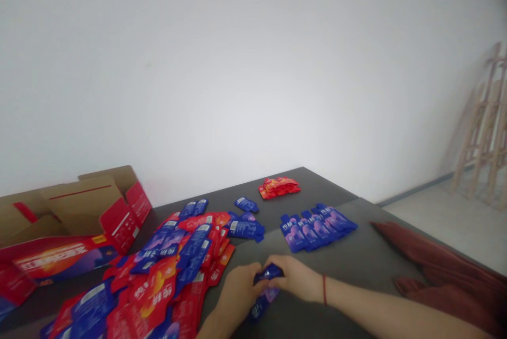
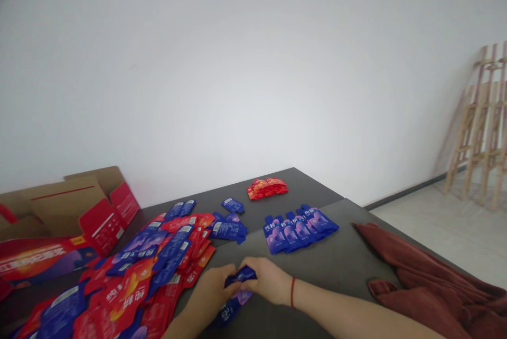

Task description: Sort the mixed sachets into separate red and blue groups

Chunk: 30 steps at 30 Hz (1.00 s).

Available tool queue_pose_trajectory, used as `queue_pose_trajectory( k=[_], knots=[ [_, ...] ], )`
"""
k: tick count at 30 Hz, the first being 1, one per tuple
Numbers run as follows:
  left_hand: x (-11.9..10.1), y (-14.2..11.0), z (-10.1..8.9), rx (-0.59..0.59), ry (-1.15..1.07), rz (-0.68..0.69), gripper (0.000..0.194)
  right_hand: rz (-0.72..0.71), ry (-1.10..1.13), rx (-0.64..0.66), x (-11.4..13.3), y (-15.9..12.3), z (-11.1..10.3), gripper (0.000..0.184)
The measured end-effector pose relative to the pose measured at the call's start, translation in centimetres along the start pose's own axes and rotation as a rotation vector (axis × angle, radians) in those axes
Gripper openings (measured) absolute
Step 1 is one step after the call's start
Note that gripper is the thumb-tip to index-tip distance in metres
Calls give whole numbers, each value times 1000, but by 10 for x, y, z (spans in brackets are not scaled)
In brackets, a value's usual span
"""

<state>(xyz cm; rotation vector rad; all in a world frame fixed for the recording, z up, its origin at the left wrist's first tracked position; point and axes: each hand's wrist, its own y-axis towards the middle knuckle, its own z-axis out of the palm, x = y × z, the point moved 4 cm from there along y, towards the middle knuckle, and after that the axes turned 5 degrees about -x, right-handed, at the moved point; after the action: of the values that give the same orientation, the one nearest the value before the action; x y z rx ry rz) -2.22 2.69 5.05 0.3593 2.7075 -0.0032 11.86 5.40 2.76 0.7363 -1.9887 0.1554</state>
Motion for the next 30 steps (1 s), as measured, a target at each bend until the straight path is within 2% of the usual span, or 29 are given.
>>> queue_pose_trajectory(
  k=[2,4,6,7,10,15,18,20,22,24,27,30],
  knots=[
    [12,1,-1,79,-153,-17,16,133,76,1,-15,5,3,14],
    [21,1,2,233,-334,-32,21,218,134,-22,-27,10,2,8],
    [26,-1,7,371,-495,-98,21,239,149,-37,-31,13,0,6],
    [28,-1,9,399,-555,-143,21,235,143,-42,-31,14,0,8],
    [33,1,13,356,-622,-211,22,203,109,-79,-28,16,-4,10],
    [40,7,3,208,-405,-110,15,124,69,-113,-20,15,-10,17],
    [39,9,-4,133,-310,-82,19,-30,14,-180,-9,8,-20,22],
    [34,9,-6,44,-234,-5,26,-163,-79,-180,2,1,-23,25],
    [27,4,-3,-46,-148,101,39,-274,-205,-99,9,-6,-20,32],
    [23,-5,5,-67,-63,180,52,-331,-327,26,12,-14,-11,49],
    [20,-25,16,18,81,220,66,-324,-447,154,7,-22,0,63],
    [19,-44,17,86,139,205,72,-327,-483,252,4,-26,3,70]
  ],
)
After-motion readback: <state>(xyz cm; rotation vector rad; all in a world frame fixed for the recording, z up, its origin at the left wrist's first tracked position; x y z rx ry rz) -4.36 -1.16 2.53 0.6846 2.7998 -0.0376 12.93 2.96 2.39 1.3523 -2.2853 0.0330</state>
